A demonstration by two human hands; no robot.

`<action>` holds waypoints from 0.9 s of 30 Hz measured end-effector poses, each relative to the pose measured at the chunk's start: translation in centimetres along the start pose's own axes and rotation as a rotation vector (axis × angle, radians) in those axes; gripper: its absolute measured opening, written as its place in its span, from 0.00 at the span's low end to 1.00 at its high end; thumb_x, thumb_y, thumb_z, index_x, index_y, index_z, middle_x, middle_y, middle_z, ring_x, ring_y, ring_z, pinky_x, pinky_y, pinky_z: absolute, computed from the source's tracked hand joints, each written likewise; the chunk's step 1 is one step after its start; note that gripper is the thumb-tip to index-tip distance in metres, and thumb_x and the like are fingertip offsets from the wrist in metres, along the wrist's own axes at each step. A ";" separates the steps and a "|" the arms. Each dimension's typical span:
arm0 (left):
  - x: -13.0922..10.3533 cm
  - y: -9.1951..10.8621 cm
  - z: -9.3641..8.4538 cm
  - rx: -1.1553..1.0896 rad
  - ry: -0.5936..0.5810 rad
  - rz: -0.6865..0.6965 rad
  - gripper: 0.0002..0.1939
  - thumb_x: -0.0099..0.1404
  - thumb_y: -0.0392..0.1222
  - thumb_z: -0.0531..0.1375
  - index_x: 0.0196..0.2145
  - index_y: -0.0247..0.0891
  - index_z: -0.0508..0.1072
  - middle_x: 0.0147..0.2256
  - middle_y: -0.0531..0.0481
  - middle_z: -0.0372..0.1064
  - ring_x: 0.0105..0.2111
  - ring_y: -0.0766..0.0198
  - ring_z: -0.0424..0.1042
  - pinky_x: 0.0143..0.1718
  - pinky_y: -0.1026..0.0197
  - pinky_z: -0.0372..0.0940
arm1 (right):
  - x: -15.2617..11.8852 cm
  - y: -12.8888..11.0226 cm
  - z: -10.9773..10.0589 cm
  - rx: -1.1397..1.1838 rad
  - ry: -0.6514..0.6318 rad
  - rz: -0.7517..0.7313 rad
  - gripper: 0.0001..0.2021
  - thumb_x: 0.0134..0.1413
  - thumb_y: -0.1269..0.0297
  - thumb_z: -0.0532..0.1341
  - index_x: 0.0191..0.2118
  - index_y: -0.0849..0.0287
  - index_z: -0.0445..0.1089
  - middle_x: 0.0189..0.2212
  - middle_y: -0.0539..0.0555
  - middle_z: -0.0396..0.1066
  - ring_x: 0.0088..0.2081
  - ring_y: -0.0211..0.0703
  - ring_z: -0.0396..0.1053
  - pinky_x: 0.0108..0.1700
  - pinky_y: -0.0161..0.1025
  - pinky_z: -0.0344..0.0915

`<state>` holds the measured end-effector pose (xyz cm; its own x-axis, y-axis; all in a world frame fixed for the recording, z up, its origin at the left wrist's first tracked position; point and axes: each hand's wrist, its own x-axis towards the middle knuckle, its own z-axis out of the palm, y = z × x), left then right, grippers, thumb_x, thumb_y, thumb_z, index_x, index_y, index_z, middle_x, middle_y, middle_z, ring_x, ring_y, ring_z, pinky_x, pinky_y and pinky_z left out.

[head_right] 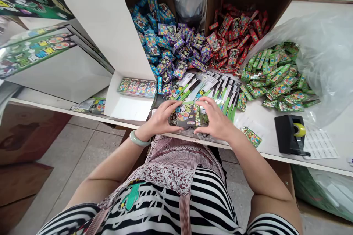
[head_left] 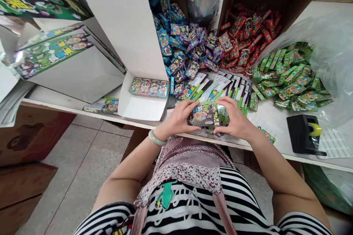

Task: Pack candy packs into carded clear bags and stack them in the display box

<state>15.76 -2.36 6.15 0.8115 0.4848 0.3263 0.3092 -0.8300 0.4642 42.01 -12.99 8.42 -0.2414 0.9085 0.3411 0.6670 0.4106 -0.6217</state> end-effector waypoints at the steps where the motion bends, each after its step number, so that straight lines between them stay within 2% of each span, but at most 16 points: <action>1: -0.1 0.0 0.0 0.001 0.015 -0.020 0.51 0.57 0.63 0.67 0.69 0.39 0.53 0.58 0.34 0.62 0.58 0.43 0.65 0.59 0.41 0.63 | -0.1 -0.2 0.4 0.006 0.037 0.017 0.38 0.55 0.43 0.68 0.65 0.52 0.56 0.61 0.64 0.60 0.64 0.64 0.58 0.64 0.64 0.58; 3: -0.2 0.1 0.0 0.004 0.018 -0.028 0.51 0.57 0.63 0.67 0.69 0.39 0.54 0.58 0.34 0.62 0.58 0.43 0.65 0.59 0.41 0.63 | -0.4 -0.9 1.2 0.011 0.046 0.039 0.30 0.61 0.44 0.63 0.62 0.53 0.60 0.58 0.64 0.65 0.64 0.64 0.58 0.64 0.66 0.56; 6: -0.3 0.3 0.1 0.007 0.007 -0.016 0.50 0.57 0.63 0.67 0.69 0.38 0.54 0.57 0.33 0.63 0.58 0.43 0.66 0.59 0.39 0.63 | -0.4 -1.5 1.8 0.054 -0.016 0.047 0.21 0.69 0.49 0.55 0.60 0.53 0.65 0.58 0.64 0.68 0.66 0.63 0.57 0.65 0.69 0.52; 8: -0.4 0.2 0.0 0.008 0.029 -0.040 0.51 0.57 0.63 0.67 0.69 0.36 0.54 0.57 0.32 0.63 0.57 0.42 0.66 0.59 0.39 0.64 | 0.4 -0.7 1.6 0.119 0.085 0.100 0.18 0.69 0.52 0.54 0.58 0.52 0.67 0.55 0.60 0.71 0.63 0.59 0.62 0.64 0.66 0.55; 10: -0.5 0.1 -0.3 0.005 0.048 -0.081 0.51 0.57 0.63 0.67 0.69 0.37 0.54 0.57 0.33 0.63 0.57 0.42 0.66 0.59 0.39 0.65 | 2.2 1.5 0.9 0.145 0.281 0.215 0.15 0.68 0.54 0.55 0.55 0.52 0.70 0.49 0.57 0.76 0.55 0.55 0.70 0.60 0.58 0.64; 12: -0.7 0.0 -0.7 -0.004 0.049 -0.108 0.51 0.57 0.63 0.67 0.69 0.38 0.54 0.57 0.33 0.63 0.57 0.43 0.66 0.59 0.39 0.65 | 4.9 4.8 0.1 0.060 0.438 0.330 0.14 0.65 0.56 0.58 0.50 0.54 0.72 0.43 0.56 0.77 0.47 0.54 0.74 0.54 0.54 0.69; 15: -1.1 0.2 -1.3 -0.020 0.052 -0.112 0.51 0.57 0.62 0.68 0.69 0.39 0.53 0.58 0.34 0.62 0.58 0.43 0.66 0.59 0.40 0.65 | 9.8 10.3 -1.2 -0.147 0.343 0.387 0.10 0.58 0.63 0.60 0.43 0.58 0.75 0.43 0.59 0.77 0.47 0.57 0.73 0.55 0.55 0.66; 17: -1.6 0.2 -1.7 -0.014 0.063 -0.119 0.51 0.57 0.61 0.68 0.70 0.40 0.51 0.58 0.34 0.62 0.58 0.43 0.67 0.59 0.41 0.66 | 12.6 13.5 -2.3 -0.252 0.353 0.496 0.11 0.57 0.66 0.59 0.44 0.61 0.75 0.45 0.63 0.76 0.50 0.59 0.71 0.57 0.55 0.65; 19: -2.2 0.1 -2.1 0.008 0.074 -0.146 0.51 0.58 0.59 0.68 0.70 0.43 0.49 0.58 0.35 0.62 0.57 0.44 0.67 0.59 0.41 0.67 | 14.8 15.8 -3.8 -0.306 0.416 0.633 0.13 0.58 0.68 0.59 0.47 0.65 0.74 0.50 0.67 0.73 0.53 0.60 0.68 0.59 0.55 0.62; 22: -2.7 -0.5 -2.6 0.046 0.086 -0.171 0.49 0.60 0.57 0.67 0.71 0.45 0.47 0.57 0.36 0.62 0.57 0.44 0.68 0.58 0.42 0.68 | 17.2 18.3 -5.4 -0.257 0.498 0.799 0.15 0.57 0.67 0.63 0.49 0.67 0.72 0.53 0.70 0.70 0.58 0.63 0.65 0.62 0.56 0.58; 27: -2.2 -1.4 -2.6 0.042 0.067 -0.176 0.50 0.60 0.57 0.67 0.71 0.46 0.46 0.57 0.37 0.62 0.56 0.45 0.69 0.56 0.43 0.69 | 19.8 20.4 -5.8 -0.121 0.554 0.893 0.17 0.50 0.65 0.69 0.45 0.66 0.70 0.44 0.68 0.74 0.50 0.64 0.70 0.57 0.58 0.63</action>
<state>12.31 -1.56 6.94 0.7082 0.6401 0.2980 0.4655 -0.7406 0.4845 54.91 12.98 6.54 0.7068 0.7020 0.0874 0.5164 -0.4276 -0.7419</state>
